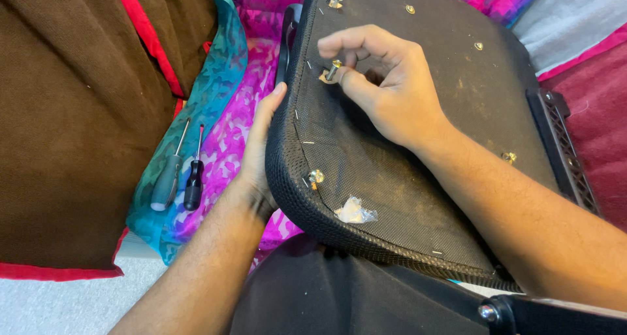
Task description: The person attaches a black plastic frame to the underside of a chair seat using screws and a screwdriver. They align the frame, insert screws, and tighten them with a screwdriver, then flip the seat to inspect the underside.
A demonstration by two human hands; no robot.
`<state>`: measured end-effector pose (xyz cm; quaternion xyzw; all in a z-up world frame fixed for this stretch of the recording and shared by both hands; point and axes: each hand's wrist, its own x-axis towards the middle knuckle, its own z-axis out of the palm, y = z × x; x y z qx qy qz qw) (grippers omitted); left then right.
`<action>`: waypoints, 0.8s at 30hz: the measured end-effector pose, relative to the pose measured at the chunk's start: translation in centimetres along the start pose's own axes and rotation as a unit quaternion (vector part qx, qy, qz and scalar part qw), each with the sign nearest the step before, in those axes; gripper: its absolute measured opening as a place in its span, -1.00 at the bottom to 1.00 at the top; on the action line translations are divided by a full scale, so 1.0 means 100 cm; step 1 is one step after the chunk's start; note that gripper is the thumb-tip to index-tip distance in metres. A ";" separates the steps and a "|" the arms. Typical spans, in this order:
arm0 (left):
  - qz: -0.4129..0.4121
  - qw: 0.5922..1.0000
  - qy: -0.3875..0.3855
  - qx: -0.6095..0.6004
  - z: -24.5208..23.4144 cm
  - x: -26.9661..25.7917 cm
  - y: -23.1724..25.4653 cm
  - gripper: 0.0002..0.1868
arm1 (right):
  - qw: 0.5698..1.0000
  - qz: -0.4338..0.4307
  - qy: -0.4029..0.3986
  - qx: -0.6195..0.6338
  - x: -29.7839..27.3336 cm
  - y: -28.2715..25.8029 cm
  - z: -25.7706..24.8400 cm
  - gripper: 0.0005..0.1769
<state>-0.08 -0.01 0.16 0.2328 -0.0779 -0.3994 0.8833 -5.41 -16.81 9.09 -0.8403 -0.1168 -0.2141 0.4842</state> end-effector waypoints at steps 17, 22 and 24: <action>0.007 1.000 -0.003 0.002 -0.001 0.002 -0.001 -0.32 | 0.999 0.008 0.015 -0.034 0.004 0.006 0.005 -0.72; 0.007 1.000 -0.009 0.007 -0.004 0.000 -0.001 -0.31 | 0.999 0.001 -0.014 0.037 0.002 0.016 0.001 -0.85; 0.007 1.000 -0.007 0.008 -0.004 0.001 0.000 -0.32 | 0.997 -0.030 -0.028 0.061 0.001 0.016 -0.001 -0.81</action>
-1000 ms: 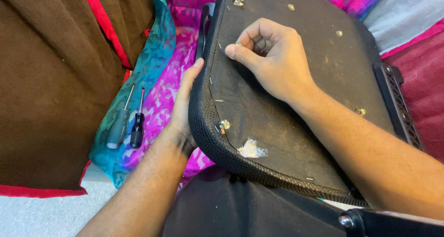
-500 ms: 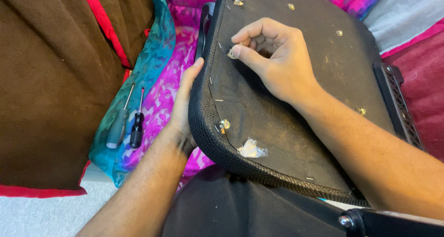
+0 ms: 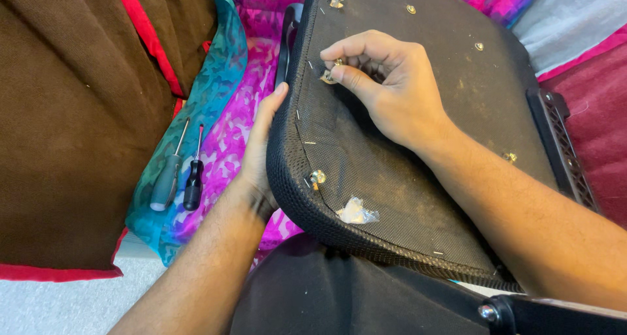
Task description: The person attaches a black plastic frame to the underside of a chair seat using screws and a screwdriver. They align the frame, insert screws, and tighten them with a screwdriver, then flip the seat to inspect the underside.
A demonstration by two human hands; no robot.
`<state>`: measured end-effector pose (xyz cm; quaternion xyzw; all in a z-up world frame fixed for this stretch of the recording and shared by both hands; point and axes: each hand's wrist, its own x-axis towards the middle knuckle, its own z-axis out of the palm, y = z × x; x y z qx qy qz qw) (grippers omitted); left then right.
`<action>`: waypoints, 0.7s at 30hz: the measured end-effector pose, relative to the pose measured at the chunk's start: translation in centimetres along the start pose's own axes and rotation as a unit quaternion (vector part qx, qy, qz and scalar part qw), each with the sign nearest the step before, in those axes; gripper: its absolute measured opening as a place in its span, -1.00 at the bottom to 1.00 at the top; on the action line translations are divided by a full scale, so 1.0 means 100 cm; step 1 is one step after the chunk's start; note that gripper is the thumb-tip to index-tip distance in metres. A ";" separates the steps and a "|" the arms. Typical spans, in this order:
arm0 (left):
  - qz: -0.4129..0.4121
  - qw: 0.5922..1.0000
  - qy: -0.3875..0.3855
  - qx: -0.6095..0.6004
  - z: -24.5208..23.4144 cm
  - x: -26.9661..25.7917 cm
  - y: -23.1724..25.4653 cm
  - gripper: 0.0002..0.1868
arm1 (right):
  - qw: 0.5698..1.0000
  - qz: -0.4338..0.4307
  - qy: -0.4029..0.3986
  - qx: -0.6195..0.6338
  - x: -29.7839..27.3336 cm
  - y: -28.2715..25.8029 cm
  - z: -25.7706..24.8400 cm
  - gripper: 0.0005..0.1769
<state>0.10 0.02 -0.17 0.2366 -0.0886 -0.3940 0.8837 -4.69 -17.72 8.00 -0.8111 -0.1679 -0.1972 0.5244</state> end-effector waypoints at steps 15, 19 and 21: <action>-0.007 1.000 0.007 0.010 0.001 -0.002 0.001 -0.30 | 1.000 0.020 0.011 -0.019 -0.001 0.004 -0.001 -0.84; -0.011 1.000 0.014 0.018 0.001 -0.002 0.001 -0.32 | 1.000 -0.004 -0.007 0.024 -0.001 0.004 -0.001 -0.79; -0.008 1.000 0.018 0.002 0.002 -0.002 0.001 -0.34 | 1.000 -0.004 -0.006 0.024 0.000 0.003 -0.001 -0.76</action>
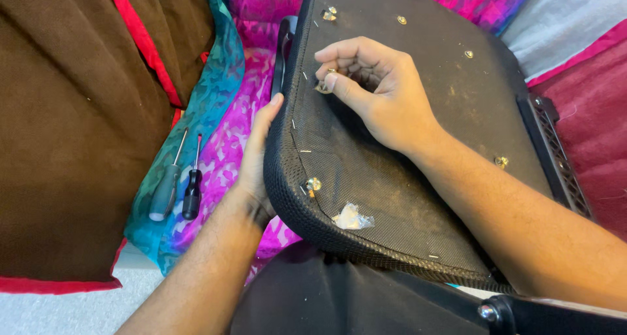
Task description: The person attaches a black plastic frame to the underside of a chair seat using screws and a screwdriver. They align the frame, insert screws, and tighten them with a screwdriver, then flip the seat to inspect the underside.
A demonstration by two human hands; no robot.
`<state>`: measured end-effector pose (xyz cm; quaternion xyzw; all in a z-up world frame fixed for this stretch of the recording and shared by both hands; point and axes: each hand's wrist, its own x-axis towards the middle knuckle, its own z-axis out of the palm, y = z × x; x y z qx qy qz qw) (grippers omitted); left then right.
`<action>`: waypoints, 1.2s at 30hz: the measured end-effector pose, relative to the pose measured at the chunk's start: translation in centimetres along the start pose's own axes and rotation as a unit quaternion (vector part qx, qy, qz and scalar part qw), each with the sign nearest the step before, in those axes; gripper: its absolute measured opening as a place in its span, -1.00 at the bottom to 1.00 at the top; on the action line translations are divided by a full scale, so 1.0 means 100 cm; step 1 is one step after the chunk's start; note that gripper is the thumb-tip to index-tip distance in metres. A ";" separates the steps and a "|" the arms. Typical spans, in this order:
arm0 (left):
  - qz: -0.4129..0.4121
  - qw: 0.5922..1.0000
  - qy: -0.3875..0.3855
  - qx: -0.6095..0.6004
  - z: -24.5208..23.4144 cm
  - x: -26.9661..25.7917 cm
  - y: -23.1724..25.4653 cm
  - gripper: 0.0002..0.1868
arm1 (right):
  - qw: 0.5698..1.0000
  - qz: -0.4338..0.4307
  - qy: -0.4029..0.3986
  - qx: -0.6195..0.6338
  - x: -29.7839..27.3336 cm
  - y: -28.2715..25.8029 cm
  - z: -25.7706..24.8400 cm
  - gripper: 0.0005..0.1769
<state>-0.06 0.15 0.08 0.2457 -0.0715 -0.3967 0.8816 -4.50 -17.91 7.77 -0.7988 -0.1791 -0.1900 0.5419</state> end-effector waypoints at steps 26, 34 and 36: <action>0.024 0.999 0.028 0.022 0.002 0.002 0.004 -0.36 | 0.996 0.046 0.065 -0.034 0.003 -0.008 0.008 -0.84; 0.001 0.999 0.038 0.021 0.010 -0.002 0.002 -0.30 | 0.993 0.043 0.063 -0.088 -0.006 -0.014 0.005 -0.74; -0.006 0.999 0.043 0.021 0.011 -0.002 0.003 -0.30 | 0.992 0.070 0.070 -0.083 -0.004 -0.015 0.007 -0.76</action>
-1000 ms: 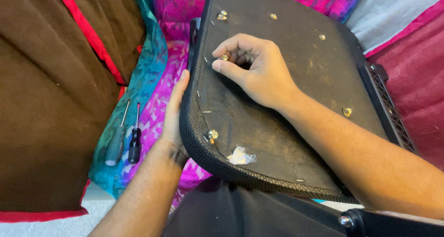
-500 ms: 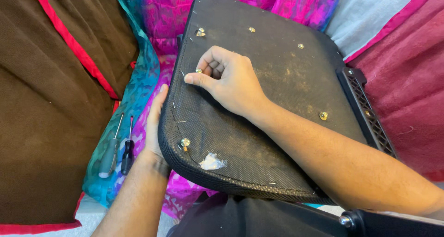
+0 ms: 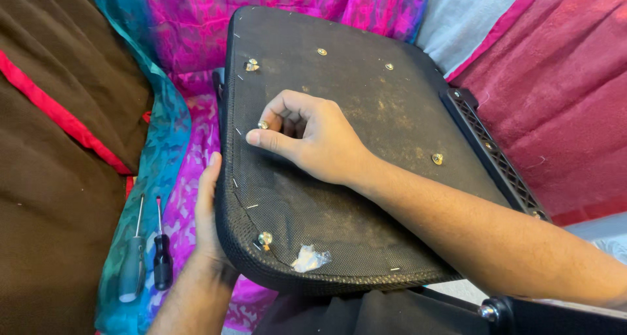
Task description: The person attaches a black plastic frame to the underside of a chair seat using screws and a screwdriver. They align the frame, insert screws, and tighten them with a screwdriver, then flip the seat to inspect the underside.
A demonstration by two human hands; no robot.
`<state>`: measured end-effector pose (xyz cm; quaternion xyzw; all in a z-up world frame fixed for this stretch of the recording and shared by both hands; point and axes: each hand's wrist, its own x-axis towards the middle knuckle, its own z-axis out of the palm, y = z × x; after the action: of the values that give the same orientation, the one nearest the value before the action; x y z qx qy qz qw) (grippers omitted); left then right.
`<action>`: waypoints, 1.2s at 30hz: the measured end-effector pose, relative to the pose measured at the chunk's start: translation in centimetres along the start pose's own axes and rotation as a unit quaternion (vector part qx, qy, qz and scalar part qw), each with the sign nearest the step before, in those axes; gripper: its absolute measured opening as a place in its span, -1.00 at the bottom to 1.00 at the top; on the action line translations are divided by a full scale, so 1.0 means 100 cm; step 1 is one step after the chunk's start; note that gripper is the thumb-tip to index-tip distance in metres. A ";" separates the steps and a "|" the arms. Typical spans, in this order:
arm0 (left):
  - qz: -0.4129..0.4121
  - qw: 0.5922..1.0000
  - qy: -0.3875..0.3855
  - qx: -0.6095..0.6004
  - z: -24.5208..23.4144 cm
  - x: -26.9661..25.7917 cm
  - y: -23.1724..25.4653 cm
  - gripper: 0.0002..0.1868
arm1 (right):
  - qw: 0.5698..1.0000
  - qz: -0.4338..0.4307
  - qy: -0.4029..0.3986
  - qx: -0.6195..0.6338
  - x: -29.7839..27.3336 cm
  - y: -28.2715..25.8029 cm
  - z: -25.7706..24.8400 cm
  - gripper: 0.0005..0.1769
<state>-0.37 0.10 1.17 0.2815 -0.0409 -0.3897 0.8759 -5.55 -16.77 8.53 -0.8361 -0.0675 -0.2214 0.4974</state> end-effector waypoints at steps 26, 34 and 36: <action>0.001 1.000 0.021 -0.010 0.003 0.003 0.001 -0.35 | 0.996 -0.082 -0.020 0.015 0.006 0.003 0.000 -0.78; 0.006 1.000 0.015 -0.002 0.000 0.002 -0.001 -0.33 | 0.998 0.062 0.015 -0.028 0.006 -0.001 0.002 -0.79; 0.003 1.000 0.005 -0.016 0.000 0.001 -0.002 -0.34 | 0.999 0.039 -0.001 -0.006 0.007 0.001 0.001 -0.81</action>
<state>-0.38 -0.04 1.03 0.2691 -0.0307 -0.3863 0.8817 -4.92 -16.81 8.75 -0.8411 -0.0336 -0.2015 0.5008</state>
